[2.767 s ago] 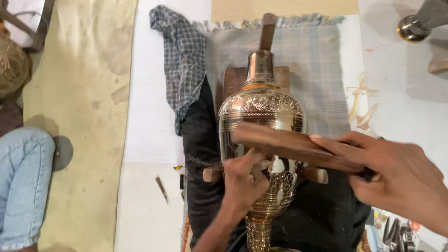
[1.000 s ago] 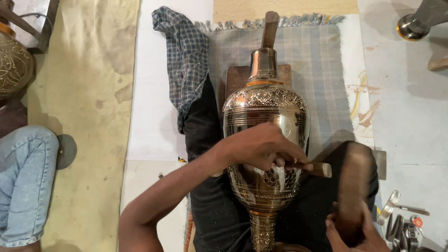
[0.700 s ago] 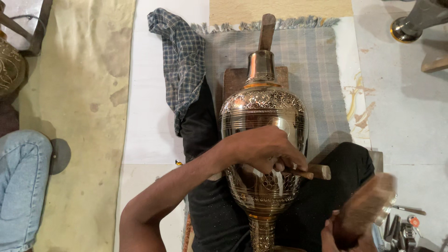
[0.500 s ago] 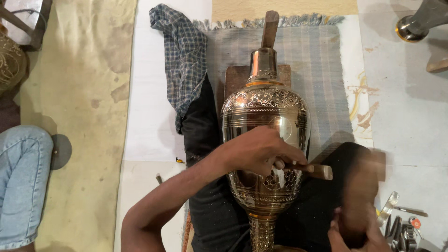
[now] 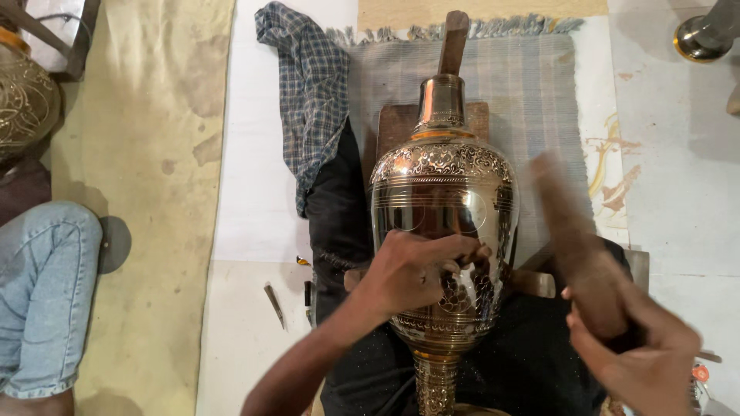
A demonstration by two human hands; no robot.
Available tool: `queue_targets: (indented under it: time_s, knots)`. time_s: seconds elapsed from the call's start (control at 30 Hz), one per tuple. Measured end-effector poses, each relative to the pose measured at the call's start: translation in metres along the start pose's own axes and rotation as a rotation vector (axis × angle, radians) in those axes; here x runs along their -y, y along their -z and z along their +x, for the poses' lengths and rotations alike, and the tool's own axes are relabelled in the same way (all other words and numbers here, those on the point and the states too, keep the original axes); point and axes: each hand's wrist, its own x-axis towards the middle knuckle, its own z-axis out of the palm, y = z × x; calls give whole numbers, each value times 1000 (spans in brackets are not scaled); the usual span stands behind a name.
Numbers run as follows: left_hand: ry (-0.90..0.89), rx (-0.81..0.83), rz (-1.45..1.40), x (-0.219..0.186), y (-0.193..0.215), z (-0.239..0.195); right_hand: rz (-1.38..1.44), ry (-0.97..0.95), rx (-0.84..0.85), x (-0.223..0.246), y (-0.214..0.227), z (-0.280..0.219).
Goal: The person uses a metal chisel and a wooden mallet to engrave decorative patterns onto the surface of a large silver-colored metal vase. They repeatedly strike the chisel to create fine lines and shapes on the vase's body.
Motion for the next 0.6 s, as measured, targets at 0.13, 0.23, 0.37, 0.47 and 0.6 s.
queue_targets:
  time_s: [0.13,0.23,0.37,0.47,0.6]
  knots:
    - [135,-217,-70,-9,-16,-14,-269,-144,317,24,25,46]
    - [165,-518,-82,-18,-37,-19,-5,185,355,56,21,89]
    - [236,-748,114,-26,-59,-22,-946,-153,838,96,22,125]
    - [253,-856,7,-35,-64,-24,-1191,-140,986,104,20,131]
    - [194,-814,-335,-31,-45,-13,-370,35,370,77,-10,83]
